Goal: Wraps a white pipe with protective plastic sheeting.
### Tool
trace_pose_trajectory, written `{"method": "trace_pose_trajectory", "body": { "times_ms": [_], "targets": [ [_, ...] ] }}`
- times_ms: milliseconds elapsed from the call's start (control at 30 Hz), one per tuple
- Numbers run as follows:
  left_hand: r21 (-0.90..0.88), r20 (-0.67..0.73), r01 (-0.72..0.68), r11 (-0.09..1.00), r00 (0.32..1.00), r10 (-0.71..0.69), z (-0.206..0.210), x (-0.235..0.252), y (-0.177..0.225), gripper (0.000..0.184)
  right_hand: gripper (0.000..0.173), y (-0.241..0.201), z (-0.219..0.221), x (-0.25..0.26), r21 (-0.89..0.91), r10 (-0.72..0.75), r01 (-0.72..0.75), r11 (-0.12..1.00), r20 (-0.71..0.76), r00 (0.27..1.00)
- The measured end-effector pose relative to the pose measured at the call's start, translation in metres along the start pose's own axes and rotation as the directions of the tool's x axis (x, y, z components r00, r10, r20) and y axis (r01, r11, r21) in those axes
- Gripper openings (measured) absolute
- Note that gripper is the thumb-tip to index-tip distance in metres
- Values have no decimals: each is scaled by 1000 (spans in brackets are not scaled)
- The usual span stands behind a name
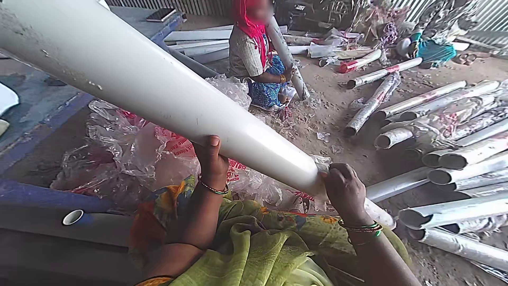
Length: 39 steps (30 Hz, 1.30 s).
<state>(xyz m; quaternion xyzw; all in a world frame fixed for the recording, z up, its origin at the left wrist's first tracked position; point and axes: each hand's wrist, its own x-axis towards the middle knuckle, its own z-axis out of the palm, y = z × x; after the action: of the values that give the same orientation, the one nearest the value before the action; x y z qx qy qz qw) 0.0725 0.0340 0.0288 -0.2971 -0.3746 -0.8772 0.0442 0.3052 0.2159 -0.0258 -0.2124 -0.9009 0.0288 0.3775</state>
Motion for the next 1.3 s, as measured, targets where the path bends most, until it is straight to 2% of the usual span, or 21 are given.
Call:
{"method": "trace_pose_trajectory", "body": {
  "times_ms": [233, 400, 533, 667, 800, 933, 1000, 1033, 1100, 1167, 1200, 1233, 1300],
  "targets": [
    [73, 70, -115, 991, 991, 110, 11, -3, 15, 65, 38, 32, -7, -6, 150, 68, -85, 985, 112, 991],
    [146, 86, -125, 981, 990, 113, 27, -4, 10, 81, 38, 67, -11, -6, 132, 95, -114, 985, 143, 985],
    [198, 105, -163, 967, 984, 144, 47, 0, 8, 70, 44, 93, -8, -4, 195, 120, -151, 969, 166, 979],
    [193, 161, -202, 960, 972, 172, 58, 7, 11, 61, 47, 110, -11, -4, 274, 217, -260, 926, 176, 960],
    [224, 182, -261, 939, 958, 223, 65, 6, 17, 50, 52, 119, -10, -11, 310, 249, -282, 908, 141, 958],
    [196, 200, -245, 950, 958, 206, 53, -2, 21, 62, 57, 112, -12, -22, 306, 300, -325, 895, 126, 946],
    [180, 169, -214, 960, 968, 184, 46, -9, 21, 70, 53, 109, -17, -29, 350, 415, -445, 824, 162, 895],
    [180, 137, -196, 964, 975, 173, 41, -13, 22, 71, 51, 113, -23, -34, 391, 508, -547, 740, 206, 836],
    [179, 72, -149, 973, 988, 138, 30, -21, 22, 74, 57, 138, -29, -50, 458, 694, -717, 526, 257, 673],
    [165, 29, -109, 980, 994, 105, 17, -26, 19, 83, 59, 166, -30, -62, 556, 821, -758, 342, 217, 529],
    [157, 11, -94, 983, 996, 94, 10, -26, 16, 89, 57, 175, -31, -64, 617, 854, -736, 278, 191, 483],
    [152, -4, -80, 985, 997, 82, 6, -26, 14, 95, 54, 176, -33, -65, 656, 879, -719, 231, 177, 443],
    [143, -52, -42, 989, 997, 50, 1, -26, 10, 104, 47, 170, -35, -63, 607, 907, -765, 216, 165, 388]
  ]
}}
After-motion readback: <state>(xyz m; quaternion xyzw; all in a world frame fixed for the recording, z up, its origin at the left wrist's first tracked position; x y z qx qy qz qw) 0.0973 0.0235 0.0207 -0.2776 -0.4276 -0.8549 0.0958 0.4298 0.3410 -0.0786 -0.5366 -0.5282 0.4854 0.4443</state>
